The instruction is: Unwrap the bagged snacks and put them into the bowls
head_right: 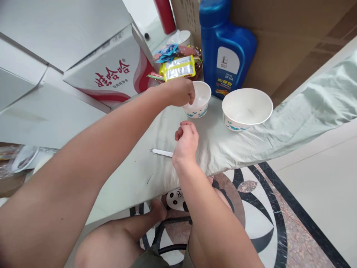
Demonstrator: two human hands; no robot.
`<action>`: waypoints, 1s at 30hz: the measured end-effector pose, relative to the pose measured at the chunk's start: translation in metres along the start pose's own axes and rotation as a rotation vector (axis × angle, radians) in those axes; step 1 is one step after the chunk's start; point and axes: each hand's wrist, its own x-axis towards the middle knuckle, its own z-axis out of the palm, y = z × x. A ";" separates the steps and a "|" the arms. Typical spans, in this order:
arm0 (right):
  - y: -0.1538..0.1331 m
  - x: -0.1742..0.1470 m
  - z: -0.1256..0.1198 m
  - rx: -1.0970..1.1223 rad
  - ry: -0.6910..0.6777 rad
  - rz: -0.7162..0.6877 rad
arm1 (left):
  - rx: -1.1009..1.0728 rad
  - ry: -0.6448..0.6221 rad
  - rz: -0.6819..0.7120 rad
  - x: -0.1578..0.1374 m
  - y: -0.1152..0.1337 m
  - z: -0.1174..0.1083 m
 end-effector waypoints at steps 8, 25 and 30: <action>-0.003 -0.014 0.011 0.061 -0.047 0.031 | -0.193 0.558 0.066 -0.173 -0.030 -0.003; 0.104 -0.115 0.074 -0.415 -0.550 0.153 | -0.489 0.533 -0.397 -0.385 -0.163 -0.023; 0.132 -0.137 0.072 -0.731 -0.728 0.091 | -0.587 0.743 -0.397 -0.417 -0.182 -0.052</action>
